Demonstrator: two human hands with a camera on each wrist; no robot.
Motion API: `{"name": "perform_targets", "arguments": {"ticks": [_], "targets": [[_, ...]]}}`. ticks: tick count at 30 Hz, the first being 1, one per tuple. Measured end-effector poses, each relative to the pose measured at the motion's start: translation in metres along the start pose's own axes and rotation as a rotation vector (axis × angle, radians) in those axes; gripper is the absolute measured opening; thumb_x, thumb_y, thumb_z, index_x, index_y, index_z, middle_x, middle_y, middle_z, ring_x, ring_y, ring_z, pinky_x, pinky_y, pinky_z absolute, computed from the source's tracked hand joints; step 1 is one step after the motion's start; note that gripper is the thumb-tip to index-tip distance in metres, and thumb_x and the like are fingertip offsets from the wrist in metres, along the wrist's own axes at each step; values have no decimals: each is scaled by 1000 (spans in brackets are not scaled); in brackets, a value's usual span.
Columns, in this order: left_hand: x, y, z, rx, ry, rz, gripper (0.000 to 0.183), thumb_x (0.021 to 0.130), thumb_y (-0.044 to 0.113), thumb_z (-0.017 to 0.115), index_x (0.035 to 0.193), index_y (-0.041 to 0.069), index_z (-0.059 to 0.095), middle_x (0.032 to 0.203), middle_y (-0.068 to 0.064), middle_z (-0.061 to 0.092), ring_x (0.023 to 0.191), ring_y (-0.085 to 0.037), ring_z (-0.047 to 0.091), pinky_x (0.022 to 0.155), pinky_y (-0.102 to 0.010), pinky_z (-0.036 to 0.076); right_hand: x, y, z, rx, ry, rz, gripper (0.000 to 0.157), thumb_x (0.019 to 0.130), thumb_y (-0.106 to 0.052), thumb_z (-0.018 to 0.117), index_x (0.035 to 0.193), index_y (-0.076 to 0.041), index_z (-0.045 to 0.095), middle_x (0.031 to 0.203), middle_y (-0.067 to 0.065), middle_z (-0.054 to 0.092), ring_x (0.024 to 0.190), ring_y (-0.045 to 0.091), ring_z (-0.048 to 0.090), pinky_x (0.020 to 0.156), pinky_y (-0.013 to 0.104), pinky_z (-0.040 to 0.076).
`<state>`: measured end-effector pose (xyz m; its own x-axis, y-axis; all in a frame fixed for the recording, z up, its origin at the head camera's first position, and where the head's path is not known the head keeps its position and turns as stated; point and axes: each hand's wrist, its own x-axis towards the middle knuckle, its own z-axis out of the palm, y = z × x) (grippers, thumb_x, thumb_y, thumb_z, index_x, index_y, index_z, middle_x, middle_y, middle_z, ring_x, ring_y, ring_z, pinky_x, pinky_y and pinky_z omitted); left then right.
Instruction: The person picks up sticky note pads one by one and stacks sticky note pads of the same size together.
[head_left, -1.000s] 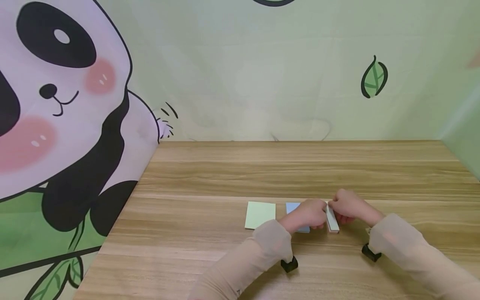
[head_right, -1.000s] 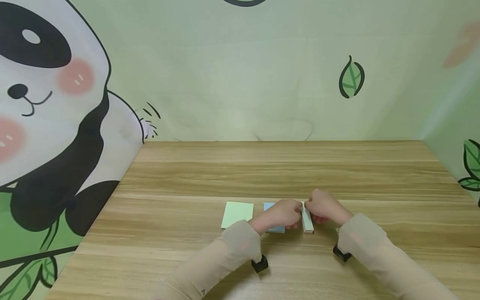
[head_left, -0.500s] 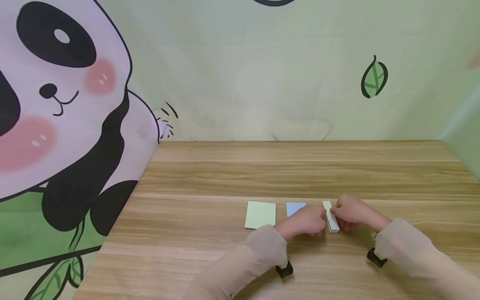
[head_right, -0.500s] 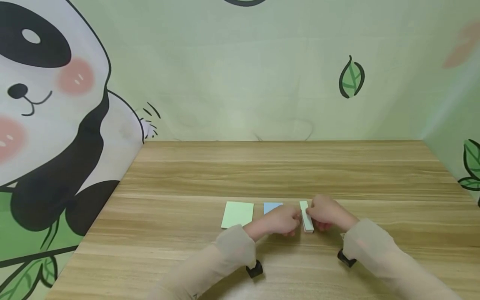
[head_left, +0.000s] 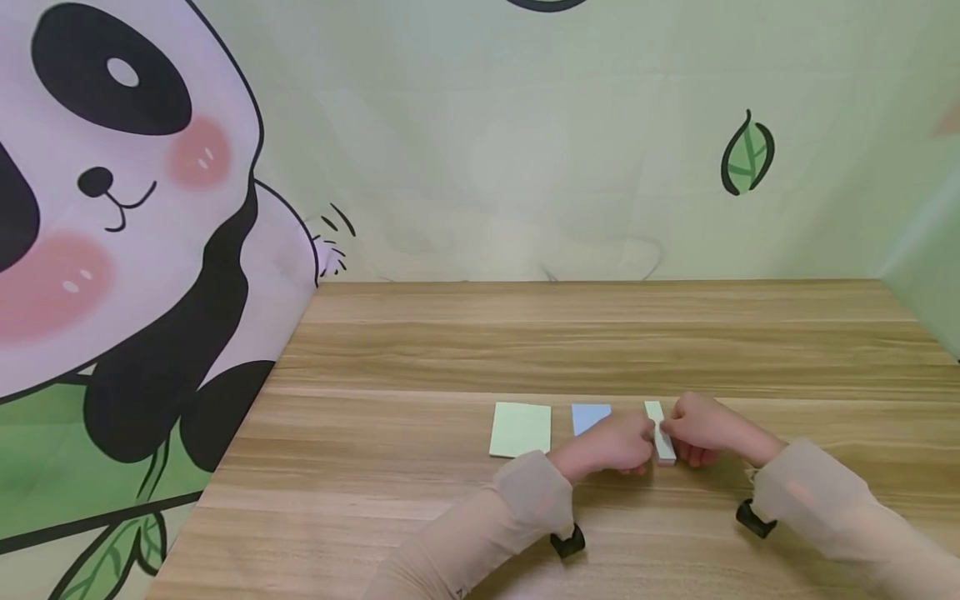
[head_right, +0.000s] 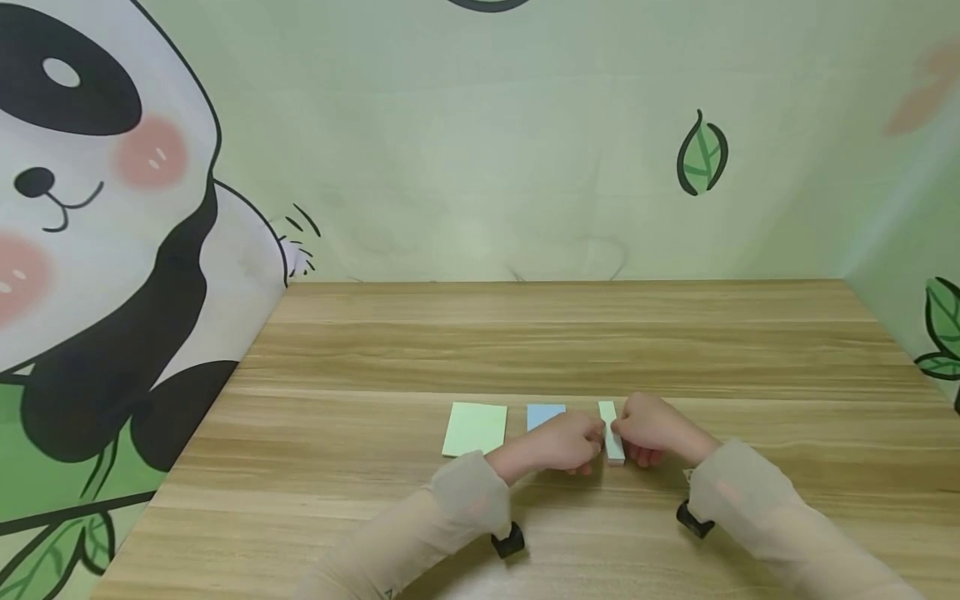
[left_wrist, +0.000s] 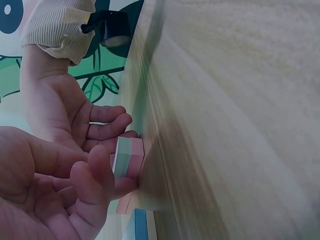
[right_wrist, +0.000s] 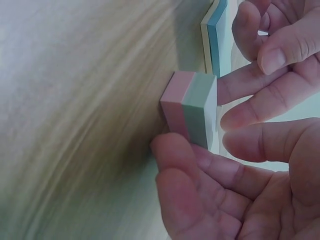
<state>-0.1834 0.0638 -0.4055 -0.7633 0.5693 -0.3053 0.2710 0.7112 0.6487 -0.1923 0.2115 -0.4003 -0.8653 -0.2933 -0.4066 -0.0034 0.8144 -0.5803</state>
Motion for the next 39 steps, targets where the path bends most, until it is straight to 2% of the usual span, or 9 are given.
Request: {"name": "perform_targets", "arguments": {"ticks": [7, 14, 21, 29, 39], "targets": [[-6, 2, 3, 73, -4, 13, 20, 83, 6, 47, 65, 12, 48, 47, 6, 50, 37, -5, 41, 37, -17, 32, -4, 0, 1, 24, -24, 12, 31, 86, -11, 44, 59, -1, 57, 47, 0, 51, 40, 9, 50, 41, 25, 45], [-10, 4, 5, 78, -15, 20, 24, 86, 8, 46, 63, 12, 45, 47, 6, 49, 36, -5, 39, 37, -17, 32, -6, 0, 4, 58, -44, 42, 31, 87, -14, 45, 62, -1, 56, 48, 1, 52, 41, 8, 51, 41, 24, 46], [-13, 4, 5, 118, 0, 39, 23, 86, 9, 47, 64, 12, 46, 48, 6, 51, 38, -4, 42, 38, -16, 33, -7, 2, 5, 81, -47, 28, 31, 86, -13, 45, 59, -1, 55, 48, 0, 51, 40, 8, 50, 40, 24, 45], [-16, 2, 8, 189, 1, 70, 17, 83, 7, 48, 67, 13, 48, 49, 9, 49, 40, -4, 40, 39, -16, 32, -13, 1, 10, 98, -63, 26, 27, 87, -14, 46, 65, -1, 55, 50, 1, 53, 41, 8, 51, 40, 23, 45], [-20, 1, 10, 222, -11, 63, 16, 85, 10, 47, 70, 15, 49, 52, 10, 51, 43, -5, 41, 42, -17, 34, -15, 0, 10, 125, -85, 21, 30, 86, -13, 45, 61, 0, 56, 48, 0, 52, 39, 7, 50, 39, 21, 43]]}}
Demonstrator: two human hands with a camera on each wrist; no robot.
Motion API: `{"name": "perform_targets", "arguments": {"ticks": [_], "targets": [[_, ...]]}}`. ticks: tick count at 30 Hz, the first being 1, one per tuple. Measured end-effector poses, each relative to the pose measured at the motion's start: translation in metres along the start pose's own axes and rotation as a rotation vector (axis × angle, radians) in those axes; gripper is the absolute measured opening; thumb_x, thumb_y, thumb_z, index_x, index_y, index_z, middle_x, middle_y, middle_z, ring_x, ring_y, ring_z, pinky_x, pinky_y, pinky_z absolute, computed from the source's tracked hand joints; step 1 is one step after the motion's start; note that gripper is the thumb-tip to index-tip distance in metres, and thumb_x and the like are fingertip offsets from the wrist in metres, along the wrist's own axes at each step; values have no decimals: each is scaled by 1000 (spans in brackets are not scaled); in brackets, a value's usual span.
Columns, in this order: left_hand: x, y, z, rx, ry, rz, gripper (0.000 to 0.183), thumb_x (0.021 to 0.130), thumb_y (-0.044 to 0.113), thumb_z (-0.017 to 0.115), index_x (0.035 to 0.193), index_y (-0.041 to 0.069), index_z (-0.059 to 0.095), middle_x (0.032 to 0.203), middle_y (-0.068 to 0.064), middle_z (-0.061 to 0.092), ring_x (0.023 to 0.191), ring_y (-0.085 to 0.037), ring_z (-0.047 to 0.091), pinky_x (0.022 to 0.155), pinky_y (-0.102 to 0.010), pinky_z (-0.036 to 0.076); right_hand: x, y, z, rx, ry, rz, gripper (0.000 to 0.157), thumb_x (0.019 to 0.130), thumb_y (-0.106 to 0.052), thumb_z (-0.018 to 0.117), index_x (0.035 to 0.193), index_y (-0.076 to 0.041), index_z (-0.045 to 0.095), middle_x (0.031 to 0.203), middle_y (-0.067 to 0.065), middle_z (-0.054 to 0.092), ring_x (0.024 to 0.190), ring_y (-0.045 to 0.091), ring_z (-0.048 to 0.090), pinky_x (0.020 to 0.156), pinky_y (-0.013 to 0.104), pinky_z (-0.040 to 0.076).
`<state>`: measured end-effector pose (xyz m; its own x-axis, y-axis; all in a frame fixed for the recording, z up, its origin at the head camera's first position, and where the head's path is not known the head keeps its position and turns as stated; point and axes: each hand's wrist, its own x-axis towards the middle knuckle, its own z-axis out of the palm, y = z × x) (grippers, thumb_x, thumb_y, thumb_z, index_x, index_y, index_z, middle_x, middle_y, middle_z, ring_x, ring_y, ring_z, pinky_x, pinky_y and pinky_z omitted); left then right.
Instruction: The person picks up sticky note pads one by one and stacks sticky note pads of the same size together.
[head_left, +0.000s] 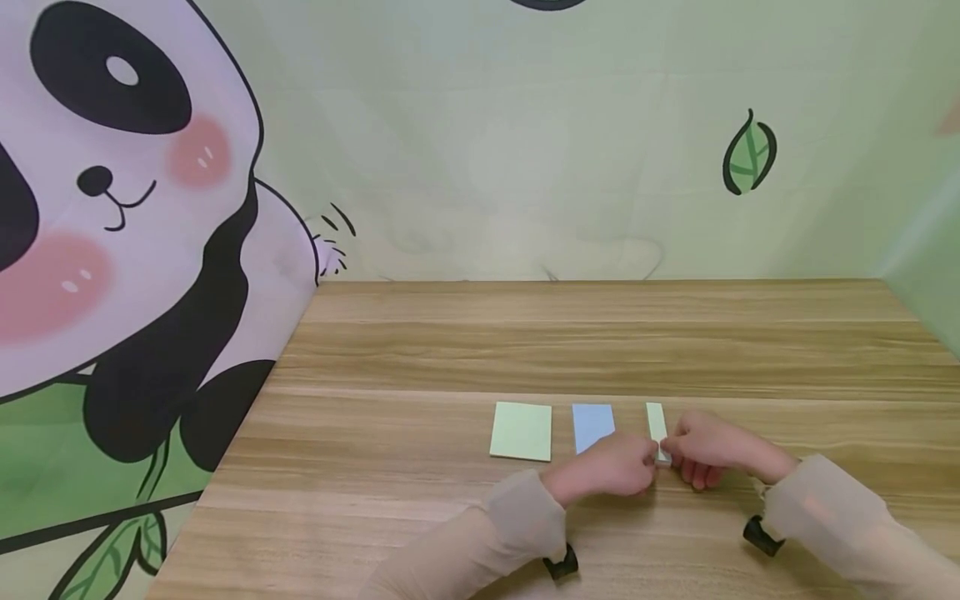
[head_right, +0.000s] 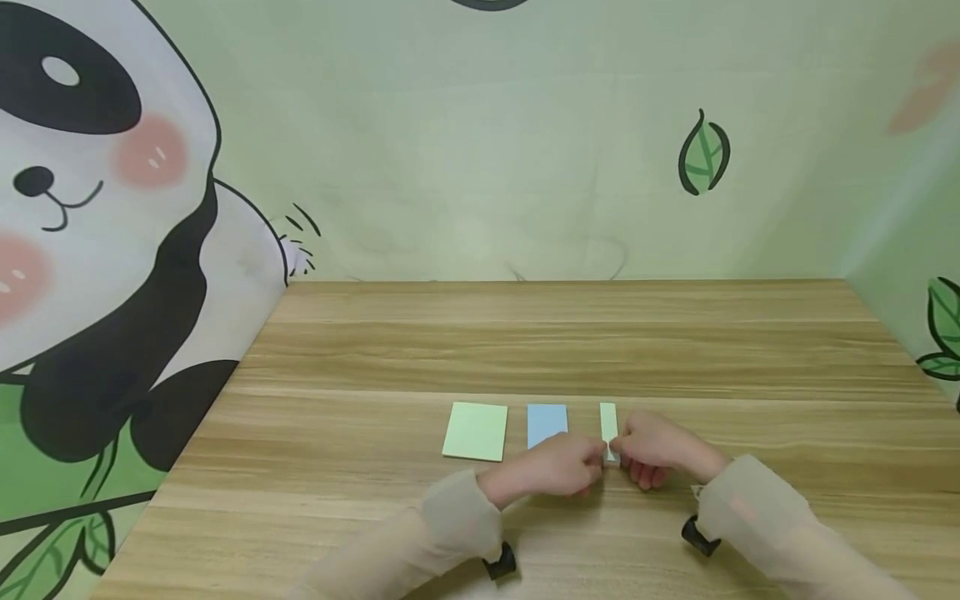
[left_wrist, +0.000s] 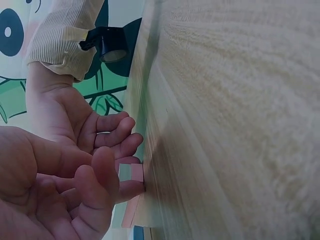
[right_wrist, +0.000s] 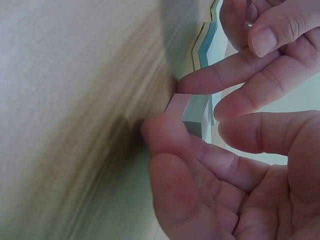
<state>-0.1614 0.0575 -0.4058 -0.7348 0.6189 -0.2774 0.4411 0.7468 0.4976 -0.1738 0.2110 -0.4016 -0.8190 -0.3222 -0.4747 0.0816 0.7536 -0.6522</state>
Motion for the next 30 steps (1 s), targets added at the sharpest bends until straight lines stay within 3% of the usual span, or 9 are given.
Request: {"name": "perform_targets", "arguments": {"ticks": [5, 8, 10, 14, 17, 19, 24, 27, 30], "targets": [[-5, 0, -1, 34, 12, 43, 18, 86, 12, 46, 68, 13, 49, 55, 7, 45, 45, -6, 39, 42, -17, 33, -1, 0, -1, 8, -9, -14, 30, 86, -14, 45, 63, 1, 56, 50, 1, 53, 40, 7, 50, 40, 23, 44], [-9, 2, -1, 77, 8, 69, 16, 87, 12, 45, 76, 12, 57, 64, 5, 52, 45, -5, 37, 42, -17, 32, -1, -1, -6, -23, 12, -31, 27, 86, -15, 46, 66, -1, 56, 52, 1, 52, 43, 9, 51, 42, 25, 45], [-12, 3, 0, 124, -5, 87, 18, 87, 14, 45, 89, 13, 63, 83, 6, 62, 47, -4, 36, 42, -16, 32, 0, -3, -11, -82, 46, -62, 27, 87, -14, 44, 64, -2, 55, 51, 0, 50, 43, 9, 49, 42, 24, 43], [-15, 7, 2, 241, -57, 158, 20, 89, 18, 45, 100, 19, 63, 96, 11, 63, 51, -3, 38, 45, -14, 33, 9, -6, -25, -210, 165, -158, 33, 87, -11, 41, 53, -9, 44, 46, -5, 38, 40, 7, 34, 40, 21, 31], [-14, 10, 2, 310, -84, 230, 16, 89, 19, 45, 94, 20, 61, 82, 9, 60, 57, -3, 43, 49, -12, 34, 19, -9, -31, -262, 240, -241, 35, 87, -9, 41, 53, -13, 35, 47, -6, 29, 42, 7, 26, 43, 20, 25], [-13, 11, 3, 337, -85, 247, 19, 88, 18, 46, 99, 21, 61, 87, 11, 60, 61, -2, 46, 51, -11, 35, 26, -9, -32, -291, 262, -286, 33, 87, -9, 43, 55, -13, 39, 49, -6, 27, 44, 7, 25, 44, 21, 25], [-8, 14, 5, 335, -99, 187, 11, 88, 21, 47, 89, 22, 58, 77, 10, 56, 59, -5, 47, 47, -16, 36, 40, -8, -29, -326, 222, -333, 22, 87, -11, 45, 74, -3, 60, 54, -5, 36, 49, 8, 32, 47, 23, 30], [-5, 13, 6, 330, -90, 167, 11, 88, 24, 48, 79, 21, 52, 71, 9, 51, 60, -5, 47, 47, -18, 36, 44, -10, -28, -329, 203, -349, 21, 88, -11, 46, 81, 0, 63, 57, -4, 41, 51, 8, 35, 48, 23, 32], [-4, 12, 7, 333, -77, 159, 17, 88, 26, 48, 73, 20, 46, 66, 7, 48, 59, -6, 47, 46, -18, 36, 47, -10, -27, -323, 183, -360, 21, 88, -9, 46, 77, -1, 61, 55, -5, 37, 49, 7, 34, 47, 22, 31]]}}
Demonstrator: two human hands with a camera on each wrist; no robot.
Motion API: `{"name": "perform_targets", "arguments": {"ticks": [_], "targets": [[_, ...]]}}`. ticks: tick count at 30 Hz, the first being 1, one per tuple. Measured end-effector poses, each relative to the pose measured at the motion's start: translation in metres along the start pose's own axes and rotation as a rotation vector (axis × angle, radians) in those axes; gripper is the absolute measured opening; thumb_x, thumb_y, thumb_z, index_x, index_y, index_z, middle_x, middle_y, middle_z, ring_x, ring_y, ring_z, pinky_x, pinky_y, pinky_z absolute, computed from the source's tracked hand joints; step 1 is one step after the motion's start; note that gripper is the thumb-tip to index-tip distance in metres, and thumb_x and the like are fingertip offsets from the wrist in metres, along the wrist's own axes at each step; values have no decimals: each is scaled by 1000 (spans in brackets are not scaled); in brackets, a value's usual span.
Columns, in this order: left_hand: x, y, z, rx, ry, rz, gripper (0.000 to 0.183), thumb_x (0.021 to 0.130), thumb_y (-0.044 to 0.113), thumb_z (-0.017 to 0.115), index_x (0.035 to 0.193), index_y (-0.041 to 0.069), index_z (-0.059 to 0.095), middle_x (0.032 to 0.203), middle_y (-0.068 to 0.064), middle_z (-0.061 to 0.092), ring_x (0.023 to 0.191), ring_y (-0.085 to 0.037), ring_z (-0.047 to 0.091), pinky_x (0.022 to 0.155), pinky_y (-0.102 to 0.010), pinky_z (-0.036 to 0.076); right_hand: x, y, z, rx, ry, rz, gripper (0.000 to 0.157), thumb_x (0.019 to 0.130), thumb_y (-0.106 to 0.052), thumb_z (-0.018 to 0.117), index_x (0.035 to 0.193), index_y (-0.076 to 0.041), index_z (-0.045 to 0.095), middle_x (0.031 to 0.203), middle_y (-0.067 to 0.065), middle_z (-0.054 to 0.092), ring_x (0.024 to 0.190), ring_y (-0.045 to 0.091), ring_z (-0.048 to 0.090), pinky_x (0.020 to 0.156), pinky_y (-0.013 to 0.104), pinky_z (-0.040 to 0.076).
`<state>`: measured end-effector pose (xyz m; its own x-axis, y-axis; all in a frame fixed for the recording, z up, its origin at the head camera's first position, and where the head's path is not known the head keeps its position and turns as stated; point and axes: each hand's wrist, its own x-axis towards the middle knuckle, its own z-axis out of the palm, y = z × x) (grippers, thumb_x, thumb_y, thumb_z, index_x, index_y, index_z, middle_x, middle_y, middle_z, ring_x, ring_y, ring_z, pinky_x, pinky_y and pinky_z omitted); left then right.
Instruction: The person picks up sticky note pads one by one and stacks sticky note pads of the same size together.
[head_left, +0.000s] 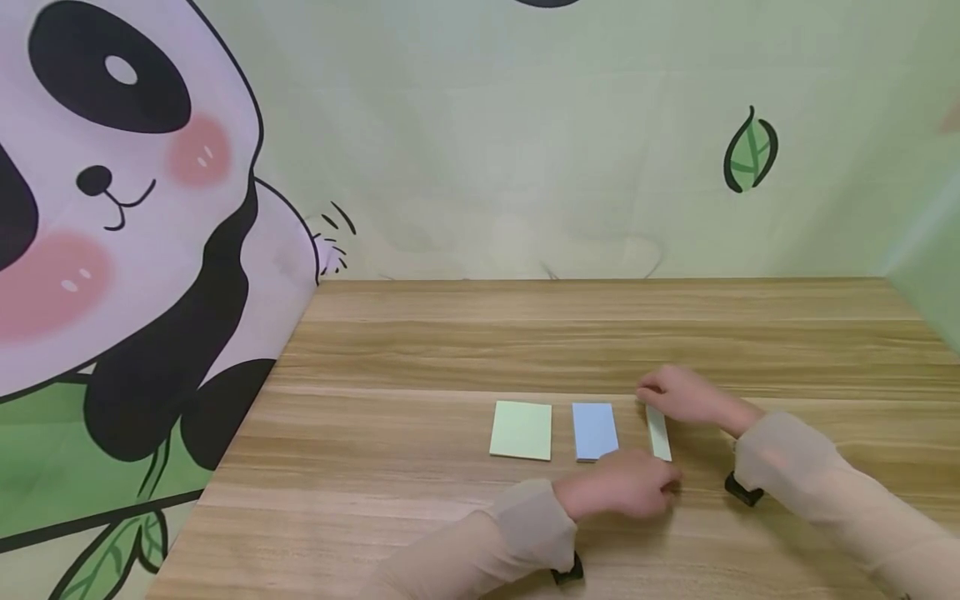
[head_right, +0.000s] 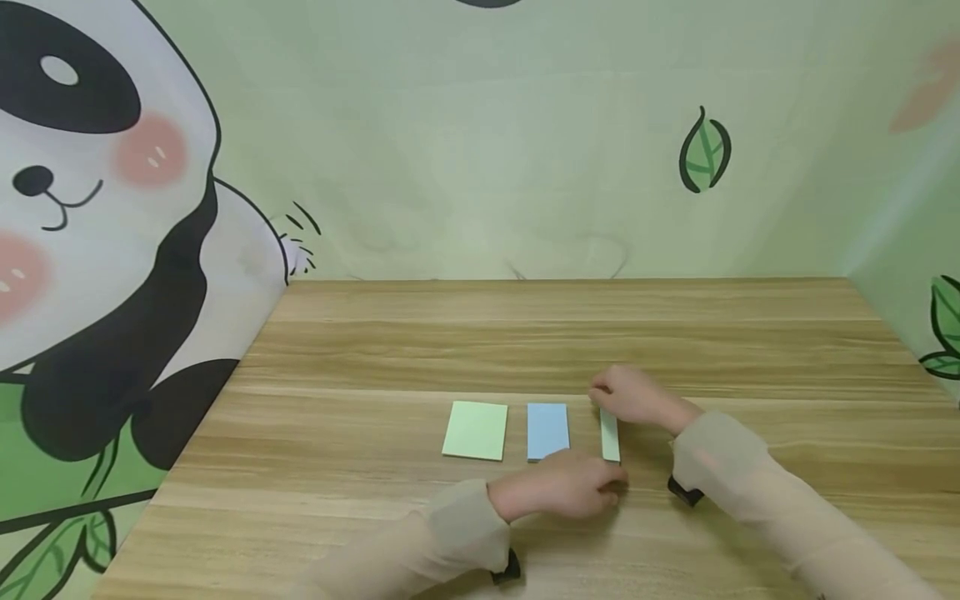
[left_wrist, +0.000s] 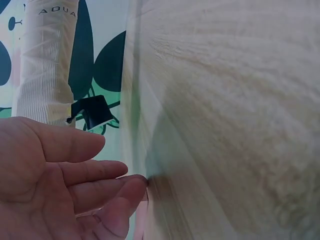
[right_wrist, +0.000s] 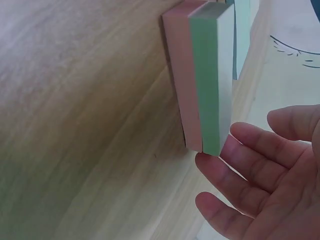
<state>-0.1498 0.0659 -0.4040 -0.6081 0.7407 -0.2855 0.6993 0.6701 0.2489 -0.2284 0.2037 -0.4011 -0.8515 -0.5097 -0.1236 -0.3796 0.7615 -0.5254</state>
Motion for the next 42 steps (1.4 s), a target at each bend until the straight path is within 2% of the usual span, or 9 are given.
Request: {"name": "perform_targets", "arguments": {"ticks": [5, 12, 16, 24, 28, 33, 35, 39, 42], "targets": [[2, -1, 0, 16, 6, -3, 17, 87, 25, 48, 72, 20, 44, 67, 5, 48, 61, -7, 48, 48, -19, 36, 2, 1, 2, 1, -8, -25, 22, 87, -8, 47, 67, -4, 55, 53, -7, 31, 46, 5, 30, 44, 20, 28], [5, -2, 1, 39, 13, 32, 9, 88, 26, 48, 85, 20, 54, 77, 8, 56, 67, -4, 51, 56, -17, 38, 3, 2, 4, 11, -17, -33, 22, 87, -8, 46, 68, -5, 56, 53, -7, 31, 46, 4, 30, 44, 19, 28], [6, -3, 4, 46, 27, 60, 11, 89, 26, 48, 82, 19, 52, 72, 8, 53, 65, -4, 49, 56, -14, 36, 3, 4, 4, 15, -23, -22, 22, 88, -8, 46, 70, -5, 58, 53, -7, 32, 47, 5, 30, 44, 20, 28], [5, -1, 5, 42, 37, 60, 14, 89, 29, 47, 79, 20, 49, 65, 7, 46, 61, -5, 46, 53, -15, 35, 3, 3, 5, 12, -10, -27, 21, 87, -8, 46, 70, -4, 59, 54, -7, 33, 47, 5, 31, 45, 19, 28], [0, -4, 5, -8, 88, 1, 15, 88, 25, 48, 79, 21, 58, 64, 10, 50, 54, -3, 44, 47, -14, 33, -1, 3, 3, 27, 22, 2, 22, 88, -7, 44, 70, -3, 56, 54, -6, 32, 48, 6, 31, 45, 21, 28], [-4, -10, 4, -153, 213, -156, 16, 85, 20, 51, 84, 21, 67, 62, 12, 53, 51, -2, 43, 47, -15, 32, -11, 5, -5, 14, 83, 147, 30, 85, -6, 40, 56, -8, 42, 47, -5, 33, 42, 8, 30, 42, 21, 27], [-5, -13, 4, -195, 236, -196, 13, 84, 21, 52, 79, 18, 63, 56, 11, 47, 50, -3, 42, 46, -15, 32, -15, 6, -7, 17, 44, 214, 33, 83, -8, 40, 50, -9, 39, 44, -5, 36, 39, 7, 34, 39, 20, 31], [-4, -17, 4, -254, 215, -226, 23, 84, 22, 52, 64, 15, 46, 48, 7, 33, 44, -6, 36, 42, -18, 30, -23, 5, -8, 109, -133, 318, 29, 81, -10, 43, 53, -5, 51, 47, -1, 49, 41, 9, 46, 39, 22, 40], [-3, -17, 5, -291, 186, -226, 24, 85, 21, 52, 63, 15, 43, 49, 7, 34, 43, -6, 35, 41, -18, 31, -27, 5, -6, 192, -234, 373, 22, 78, -9, 44, 60, -3, 55, 53, 1, 53, 45, 10, 49, 41, 22, 42]]}}
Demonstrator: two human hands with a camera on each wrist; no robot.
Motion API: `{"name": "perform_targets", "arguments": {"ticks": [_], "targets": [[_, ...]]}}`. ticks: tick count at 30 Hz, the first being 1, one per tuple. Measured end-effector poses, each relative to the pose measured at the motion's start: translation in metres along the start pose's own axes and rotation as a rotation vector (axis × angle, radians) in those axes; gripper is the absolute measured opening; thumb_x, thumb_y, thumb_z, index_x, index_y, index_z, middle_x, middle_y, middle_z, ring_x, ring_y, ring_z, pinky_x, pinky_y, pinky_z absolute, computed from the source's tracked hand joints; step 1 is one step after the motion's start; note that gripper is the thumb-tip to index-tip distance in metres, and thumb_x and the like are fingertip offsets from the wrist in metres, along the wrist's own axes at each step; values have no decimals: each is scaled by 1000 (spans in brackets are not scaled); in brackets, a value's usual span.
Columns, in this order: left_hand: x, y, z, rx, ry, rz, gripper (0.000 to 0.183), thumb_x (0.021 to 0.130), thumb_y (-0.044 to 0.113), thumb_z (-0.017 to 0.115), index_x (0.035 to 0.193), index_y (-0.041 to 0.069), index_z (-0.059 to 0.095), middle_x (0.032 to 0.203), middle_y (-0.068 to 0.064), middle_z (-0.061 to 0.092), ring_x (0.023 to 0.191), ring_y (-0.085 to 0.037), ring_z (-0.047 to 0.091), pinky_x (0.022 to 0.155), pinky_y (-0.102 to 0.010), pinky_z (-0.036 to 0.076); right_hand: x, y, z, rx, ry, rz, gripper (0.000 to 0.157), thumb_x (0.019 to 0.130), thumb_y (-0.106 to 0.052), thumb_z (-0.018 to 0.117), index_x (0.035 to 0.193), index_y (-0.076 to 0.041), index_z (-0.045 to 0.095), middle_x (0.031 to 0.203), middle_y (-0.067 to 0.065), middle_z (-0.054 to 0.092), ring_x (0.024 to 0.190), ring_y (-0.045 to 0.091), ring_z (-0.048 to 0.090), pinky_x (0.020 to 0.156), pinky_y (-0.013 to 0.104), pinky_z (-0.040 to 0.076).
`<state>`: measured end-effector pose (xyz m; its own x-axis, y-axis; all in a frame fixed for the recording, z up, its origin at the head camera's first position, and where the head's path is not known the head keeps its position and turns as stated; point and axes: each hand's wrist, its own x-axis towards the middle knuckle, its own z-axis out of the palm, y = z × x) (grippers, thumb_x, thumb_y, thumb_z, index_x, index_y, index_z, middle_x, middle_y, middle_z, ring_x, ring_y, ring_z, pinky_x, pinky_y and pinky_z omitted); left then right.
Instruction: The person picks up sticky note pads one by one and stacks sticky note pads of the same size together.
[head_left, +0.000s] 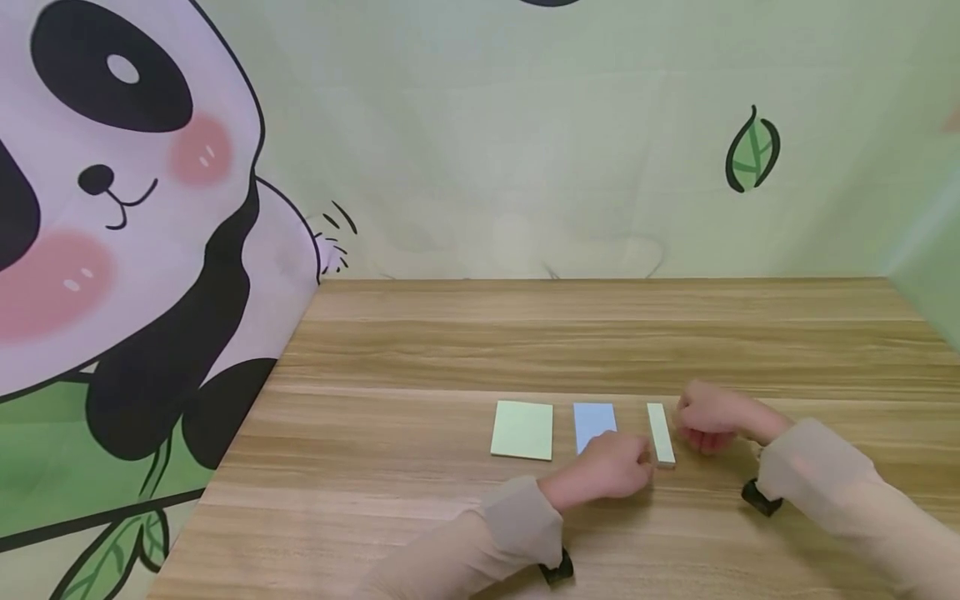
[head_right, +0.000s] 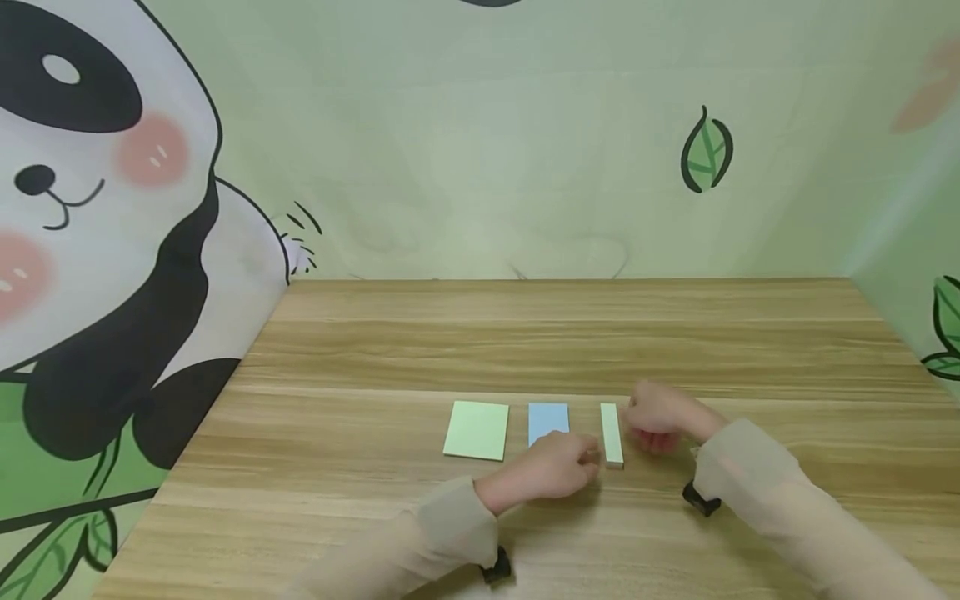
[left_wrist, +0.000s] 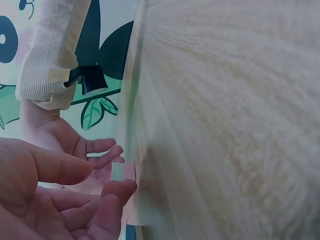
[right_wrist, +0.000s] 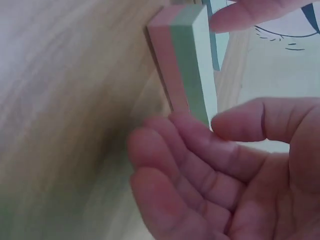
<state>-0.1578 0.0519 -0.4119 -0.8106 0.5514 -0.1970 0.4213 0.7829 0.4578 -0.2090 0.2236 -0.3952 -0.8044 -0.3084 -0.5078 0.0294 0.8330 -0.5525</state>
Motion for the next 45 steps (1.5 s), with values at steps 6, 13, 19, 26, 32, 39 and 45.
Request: {"name": "perform_targets", "arguments": {"ticks": [6, 13, 19, 26, 32, 39, 45], "targets": [[1, 2, 1, 21, -39, 20, 17, 84, 21, 52, 69, 14, 54, 54, 6, 42, 48, -7, 41, 43, -18, 33, -4, 3, 7, 77, -90, 33, 16, 75, -9, 49, 60, -5, 55, 53, 0, 53, 45, 8, 49, 41, 20, 42], [2, 4, 2, 68, -34, 37, 21, 83, 21, 52, 63, 15, 50, 55, 6, 42, 51, -8, 43, 44, -19, 32, -7, 1, 11, 101, -88, 27, 16, 73, -9, 50, 58, -6, 55, 50, -1, 51, 42, 7, 48, 39, 19, 41], [1, 5, 0, 74, -34, 45, 21, 83, 20, 52, 63, 15, 50, 55, 6, 42, 51, -7, 43, 44, -18, 32, -9, -1, 14, 99, -83, 18, 15, 73, -8, 50, 60, -5, 57, 50, -1, 51, 42, 7, 48, 39, 19, 40], [1, 4, 1, 54, -36, 56, 21, 84, 20, 51, 64, 15, 52, 55, 6, 43, 50, -6, 43, 43, -18, 33, -10, -1, 14, 95, -72, -7, 16, 74, -10, 50, 61, -5, 57, 51, -1, 52, 44, 8, 49, 40, 20, 41], [-4, -4, -2, 43, 8, 137, 17, 86, 23, 51, 94, 17, 65, 72, 10, 61, 56, -2, 47, 50, -13, 34, -9, -1, 4, 58, 4, -167, 22, 80, -8, 44, 62, 0, 54, 53, -1, 49, 45, 8, 45, 42, 21, 37], [-11, -30, -19, -83, 12, 281, 10, 85, 22, 55, 88, 16, 64, 77, 12, 63, 63, 6, 48, 57, -7, 36, -9, -5, -1, -55, 111, -411, 29, 86, -10, 45, 60, 0, 51, 48, -8, 38, 42, 1, 32, 43, 18, 29], [-19, -57, -33, -127, 61, 212, 5, 83, 19, 58, 79, 16, 60, 68, 11, 56, 57, 2, 43, 53, -11, 36, -13, -10, 0, -96, 223, -425, 21, 86, -14, 52, 67, -7, 58, 52, -9, 40, 44, 0, 30, 42, 17, 27]]}}
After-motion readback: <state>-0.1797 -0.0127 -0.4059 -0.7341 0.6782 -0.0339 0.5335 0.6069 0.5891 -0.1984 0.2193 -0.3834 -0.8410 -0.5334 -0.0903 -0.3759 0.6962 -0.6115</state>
